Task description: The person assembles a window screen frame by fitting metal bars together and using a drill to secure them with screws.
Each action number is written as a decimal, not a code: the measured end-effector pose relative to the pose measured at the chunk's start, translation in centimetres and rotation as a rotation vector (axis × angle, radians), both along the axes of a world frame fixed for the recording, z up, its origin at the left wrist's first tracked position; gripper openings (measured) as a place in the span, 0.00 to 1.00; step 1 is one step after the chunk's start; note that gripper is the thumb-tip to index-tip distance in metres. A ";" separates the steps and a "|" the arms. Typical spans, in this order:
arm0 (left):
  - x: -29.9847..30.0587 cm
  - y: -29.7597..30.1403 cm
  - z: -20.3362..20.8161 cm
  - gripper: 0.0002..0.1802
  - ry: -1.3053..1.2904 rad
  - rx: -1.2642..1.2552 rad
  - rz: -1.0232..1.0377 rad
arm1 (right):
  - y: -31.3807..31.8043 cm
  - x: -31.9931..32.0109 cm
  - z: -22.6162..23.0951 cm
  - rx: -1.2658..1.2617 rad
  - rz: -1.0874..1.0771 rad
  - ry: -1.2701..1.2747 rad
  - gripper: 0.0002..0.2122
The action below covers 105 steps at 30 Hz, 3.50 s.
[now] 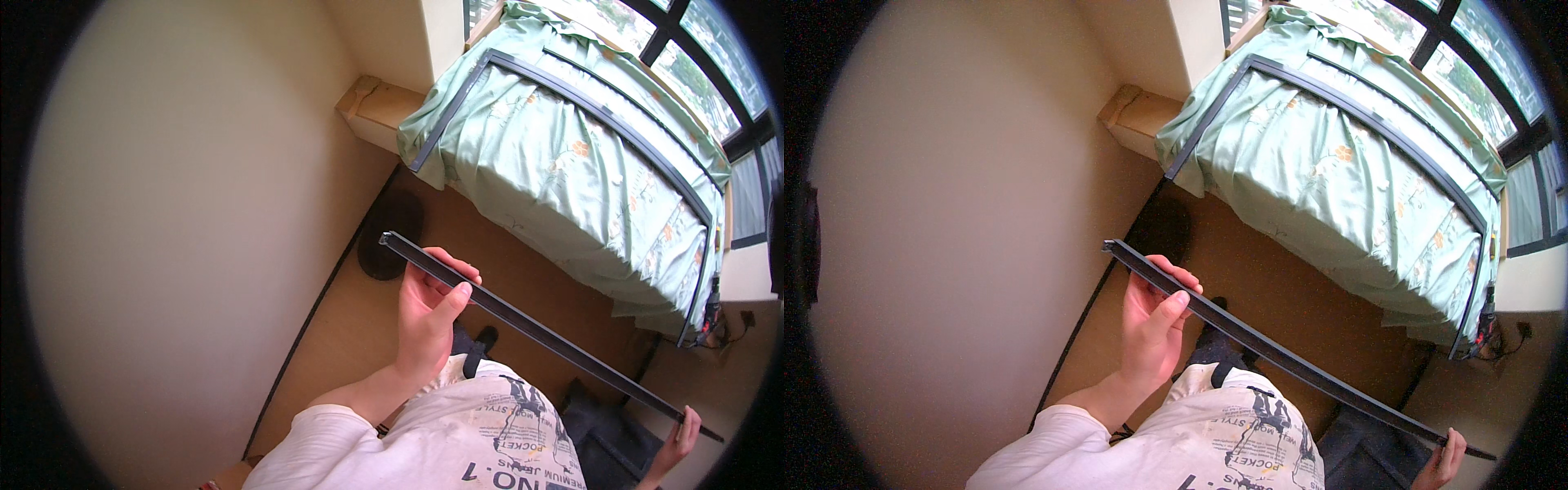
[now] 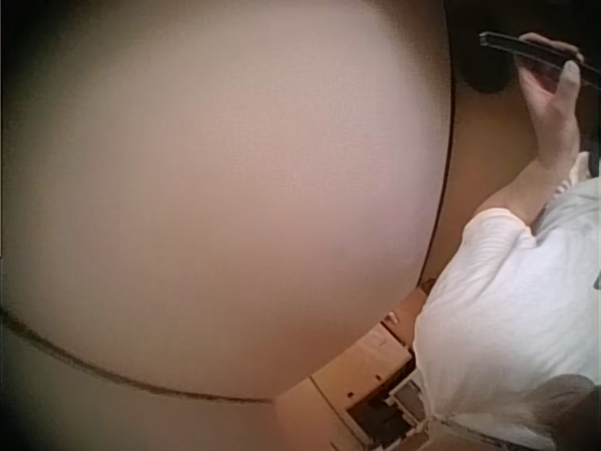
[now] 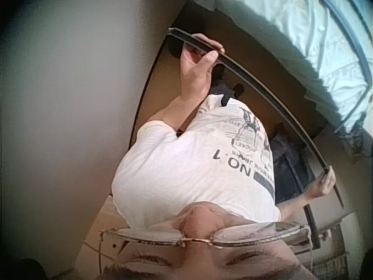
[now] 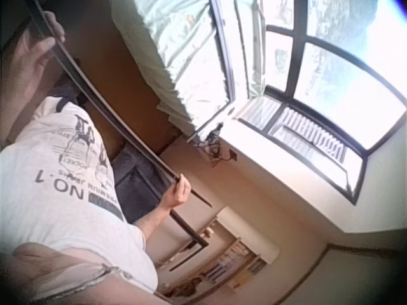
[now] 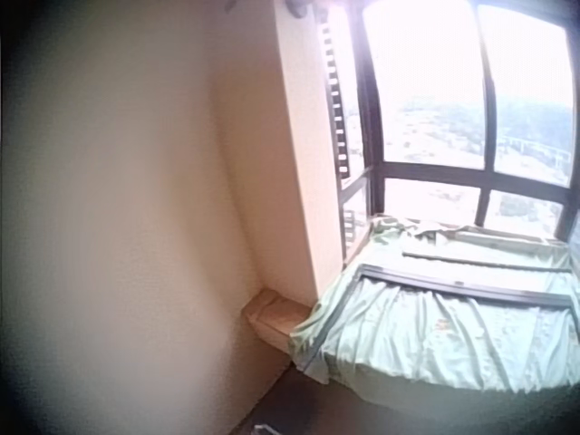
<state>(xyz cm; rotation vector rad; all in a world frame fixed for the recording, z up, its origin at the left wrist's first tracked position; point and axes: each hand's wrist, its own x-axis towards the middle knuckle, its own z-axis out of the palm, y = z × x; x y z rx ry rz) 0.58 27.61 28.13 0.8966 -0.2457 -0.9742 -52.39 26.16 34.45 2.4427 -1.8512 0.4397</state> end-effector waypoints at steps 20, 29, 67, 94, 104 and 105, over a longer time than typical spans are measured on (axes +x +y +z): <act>0.6 -0.8 -3.4 0.19 0.126 0.115 -0.067 | -3.2 8.4 4.2 -0.268 0.310 0.135 0.11; 2.4 -1.8 -7.7 0.14 0.311 0.099 -0.248 | -2.1 8.9 6.9 -0.458 0.369 0.225 0.08; 13.4 -1.8 -24.3 0.18 0.792 -0.019 -0.567 | -1.3 16.3 6.7 -0.396 0.773 0.310 0.12; 8.8 -0.8 -39.2 0.20 0.850 0.397 -0.686 | 1.0 25.6 -5.7 -0.153 0.830 0.143 0.09; 9.4 -0.9 -39.5 0.13 0.754 0.520 -0.562 | 1.0 25.2 -5.9 0.002 0.769 0.234 0.09; 9.8 -0.9 -39.4 0.14 0.748 0.488 -0.603 | 1.1 25.3 -5.8 0.023 0.779 0.245 0.09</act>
